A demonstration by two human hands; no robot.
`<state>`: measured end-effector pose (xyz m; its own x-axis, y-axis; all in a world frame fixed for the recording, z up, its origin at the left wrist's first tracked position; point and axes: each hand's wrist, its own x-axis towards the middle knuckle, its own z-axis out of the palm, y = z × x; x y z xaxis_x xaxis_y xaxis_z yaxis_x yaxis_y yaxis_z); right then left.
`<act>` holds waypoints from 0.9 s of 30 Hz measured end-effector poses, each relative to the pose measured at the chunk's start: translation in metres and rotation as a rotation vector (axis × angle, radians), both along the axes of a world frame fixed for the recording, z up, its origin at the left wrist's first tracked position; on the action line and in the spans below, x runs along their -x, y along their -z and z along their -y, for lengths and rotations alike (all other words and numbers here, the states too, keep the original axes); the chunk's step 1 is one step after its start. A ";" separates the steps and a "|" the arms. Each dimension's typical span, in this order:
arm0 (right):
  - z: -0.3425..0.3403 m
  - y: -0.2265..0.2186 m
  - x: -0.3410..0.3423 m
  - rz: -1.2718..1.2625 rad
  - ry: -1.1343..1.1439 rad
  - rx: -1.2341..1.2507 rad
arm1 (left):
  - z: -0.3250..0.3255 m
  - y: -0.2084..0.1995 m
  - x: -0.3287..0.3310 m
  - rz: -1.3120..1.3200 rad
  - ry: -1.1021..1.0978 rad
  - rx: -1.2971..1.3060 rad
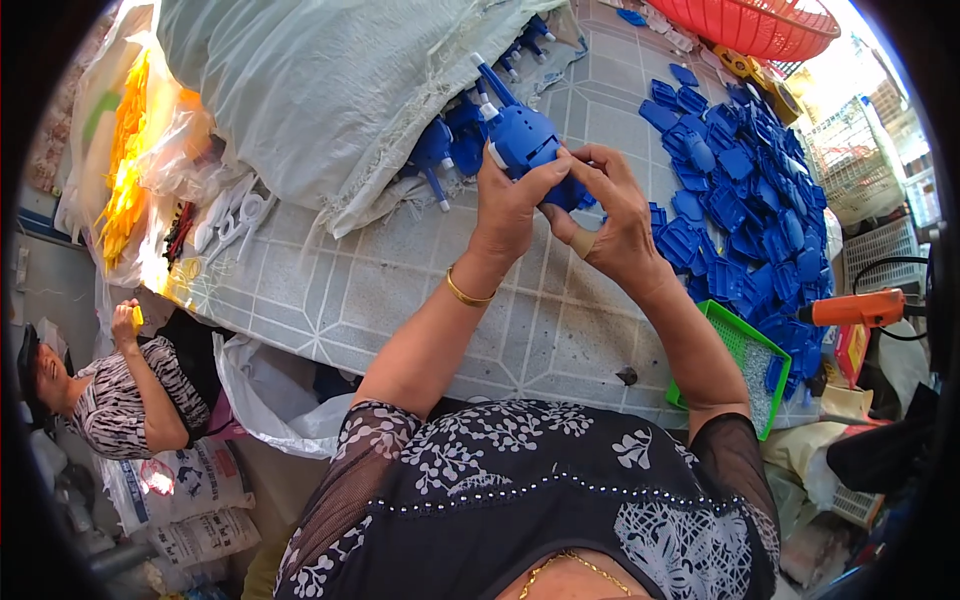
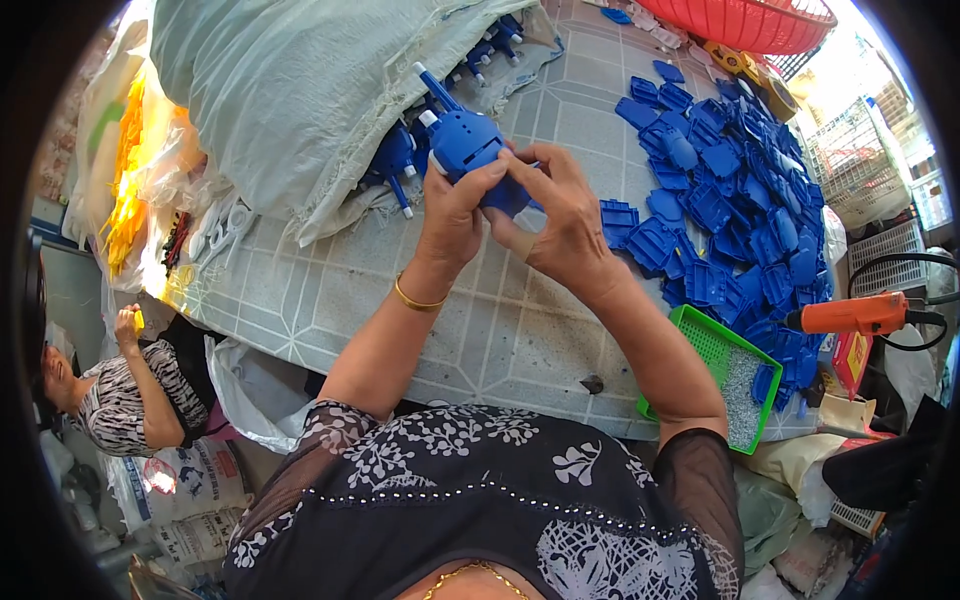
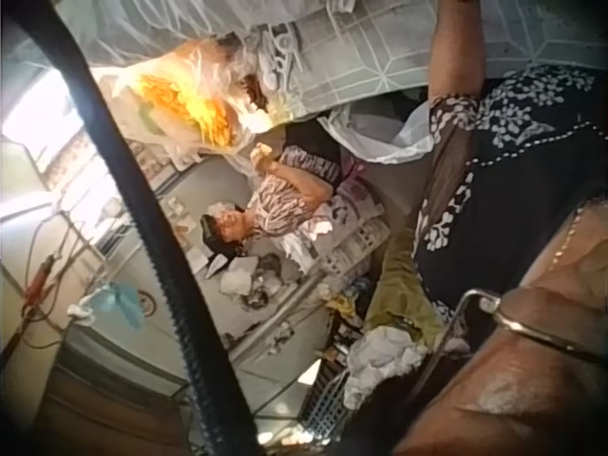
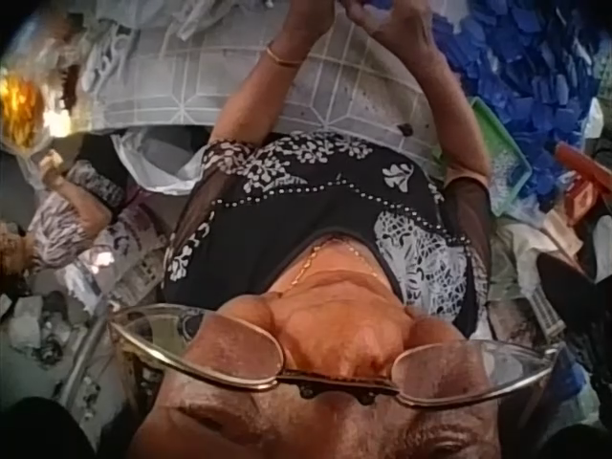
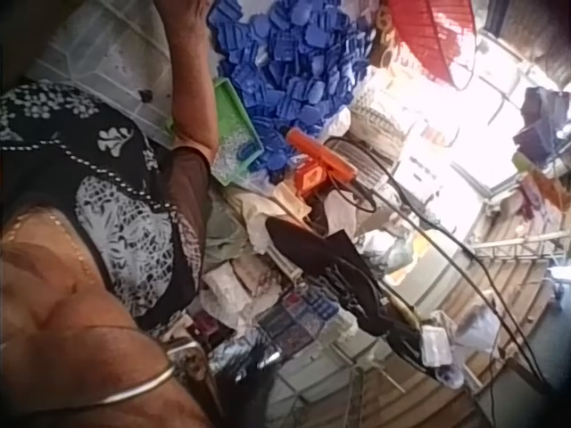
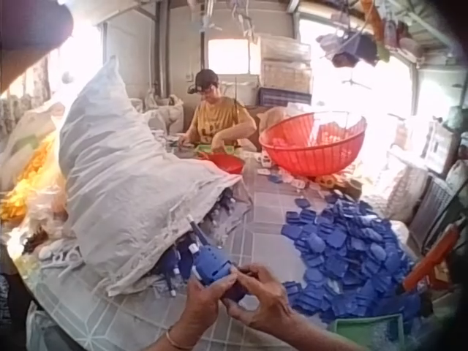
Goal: Assembling blue plastic components and securing them with screws using an electric screwdriver.
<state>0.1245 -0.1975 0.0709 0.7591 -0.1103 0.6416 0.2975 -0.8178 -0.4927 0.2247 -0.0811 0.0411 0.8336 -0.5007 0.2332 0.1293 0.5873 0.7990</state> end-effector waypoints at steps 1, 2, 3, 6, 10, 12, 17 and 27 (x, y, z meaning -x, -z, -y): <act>-0.002 -0.001 0.000 0.018 -0.008 0.000 | -0.001 0.000 -0.001 0.002 -0.002 -0.001; -0.005 -0.002 0.001 0.036 -0.016 0.001 | -0.002 -0.001 -0.003 -0.037 0.026 0.014; -0.008 -0.004 0.002 0.038 -0.017 0.000 | -0.003 -0.002 -0.004 -0.077 0.056 0.029; -0.011 -0.007 0.003 0.059 0.005 -0.015 | -0.003 -0.002 -0.002 -0.199 0.063 0.099; -0.004 -0.004 0.002 -0.012 0.002 0.030 | -0.001 -0.002 -0.001 -0.328 0.164 0.212; -0.006 -0.004 0.003 -0.009 0.009 0.053 | -0.003 -0.004 -0.001 -0.340 0.189 0.163; -0.007 -0.004 0.002 0.019 0.007 0.112 | -0.004 0.002 -0.007 -0.311 0.210 0.208; -0.006 -0.003 0.002 -0.003 0.019 0.091 | -0.003 -0.011 0.003 -0.191 0.189 0.292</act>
